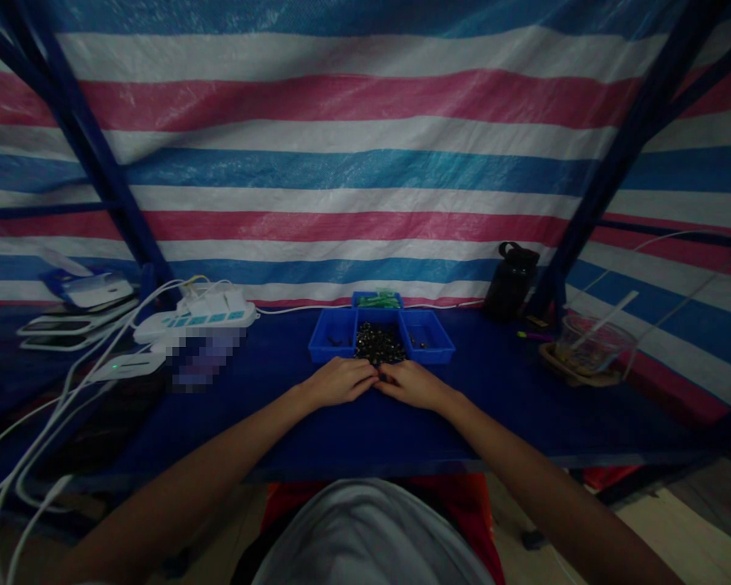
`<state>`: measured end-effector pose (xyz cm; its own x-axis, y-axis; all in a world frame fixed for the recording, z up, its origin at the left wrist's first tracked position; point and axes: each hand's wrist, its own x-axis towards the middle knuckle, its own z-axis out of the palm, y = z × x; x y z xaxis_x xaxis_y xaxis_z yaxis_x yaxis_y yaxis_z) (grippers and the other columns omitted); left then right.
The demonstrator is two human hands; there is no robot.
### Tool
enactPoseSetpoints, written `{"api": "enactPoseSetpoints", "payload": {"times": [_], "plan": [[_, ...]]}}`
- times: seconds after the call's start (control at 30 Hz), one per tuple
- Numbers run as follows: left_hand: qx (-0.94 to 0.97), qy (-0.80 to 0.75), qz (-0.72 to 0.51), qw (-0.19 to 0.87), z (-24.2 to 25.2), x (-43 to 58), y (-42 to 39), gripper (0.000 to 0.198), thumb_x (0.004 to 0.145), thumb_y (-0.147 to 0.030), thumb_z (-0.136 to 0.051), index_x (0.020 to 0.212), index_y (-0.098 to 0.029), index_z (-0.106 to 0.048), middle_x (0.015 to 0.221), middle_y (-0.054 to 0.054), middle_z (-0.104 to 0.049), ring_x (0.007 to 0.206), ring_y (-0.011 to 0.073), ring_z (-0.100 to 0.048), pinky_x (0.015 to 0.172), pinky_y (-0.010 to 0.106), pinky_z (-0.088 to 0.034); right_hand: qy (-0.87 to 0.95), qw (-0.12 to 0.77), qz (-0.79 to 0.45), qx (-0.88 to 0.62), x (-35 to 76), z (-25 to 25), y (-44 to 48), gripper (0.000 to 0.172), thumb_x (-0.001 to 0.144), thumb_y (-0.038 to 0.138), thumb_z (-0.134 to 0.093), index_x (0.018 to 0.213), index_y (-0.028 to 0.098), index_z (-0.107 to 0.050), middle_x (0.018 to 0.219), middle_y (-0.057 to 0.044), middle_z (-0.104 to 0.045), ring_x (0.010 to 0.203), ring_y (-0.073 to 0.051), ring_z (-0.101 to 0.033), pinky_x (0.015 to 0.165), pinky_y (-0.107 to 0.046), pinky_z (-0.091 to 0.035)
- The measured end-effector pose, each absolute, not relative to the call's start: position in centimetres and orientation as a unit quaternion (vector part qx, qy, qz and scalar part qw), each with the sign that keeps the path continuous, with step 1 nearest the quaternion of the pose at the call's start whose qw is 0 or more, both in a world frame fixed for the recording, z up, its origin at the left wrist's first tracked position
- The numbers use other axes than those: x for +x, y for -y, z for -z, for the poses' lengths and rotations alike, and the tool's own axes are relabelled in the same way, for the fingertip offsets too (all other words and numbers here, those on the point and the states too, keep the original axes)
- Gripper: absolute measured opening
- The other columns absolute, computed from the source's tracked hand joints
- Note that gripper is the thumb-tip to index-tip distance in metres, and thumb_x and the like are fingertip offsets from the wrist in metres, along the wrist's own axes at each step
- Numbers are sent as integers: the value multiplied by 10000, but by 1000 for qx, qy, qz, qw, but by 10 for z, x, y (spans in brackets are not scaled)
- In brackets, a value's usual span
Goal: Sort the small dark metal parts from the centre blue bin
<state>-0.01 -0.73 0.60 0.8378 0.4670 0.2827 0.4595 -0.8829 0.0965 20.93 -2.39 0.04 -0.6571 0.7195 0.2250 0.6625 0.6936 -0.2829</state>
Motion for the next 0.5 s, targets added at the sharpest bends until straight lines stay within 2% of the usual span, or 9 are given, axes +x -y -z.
{"api": "enactPoseSetpoints", "payload": {"times": [0.13, 0.33, 0.5], "plan": [[958, -245, -152, 3, -6, -1, 6, 260, 967, -291, -349, 920, -185, -582, 865, 27, -610, 798, 123, -585, 695, 205, -411, 911, 159, -70, -375, 211, 0, 22, 233, 923, 356, -465, 893, 177, -610, 797, -45, -670, 709, -152, -611, 638, -233, -387], [954, -262, -147, 10, 0, -2, 0, 205, 951, -266, -389, 955, -195, -581, 886, 13, -627, 805, 124, -600, 700, 203, -411, 894, 177, -72, -405, 214, -2, 22, 193, 908, 340, -498, 923, 180, -606, 775, -28, -667, 674, -138, -607, 610, -221, -372], [953, -271, -137, 9, 4, -1, -2, 158, 919, -247, -440, 902, -181, -582, 842, 11, -639, 764, 127, -605, 657, 197, -400, 898, 184, -82, -392, 212, -4, 24, 190, 912, 337, -492, 957, 184, -597, 780, -19, -673, 692, -133, -617, 615, -213, -372]]}}
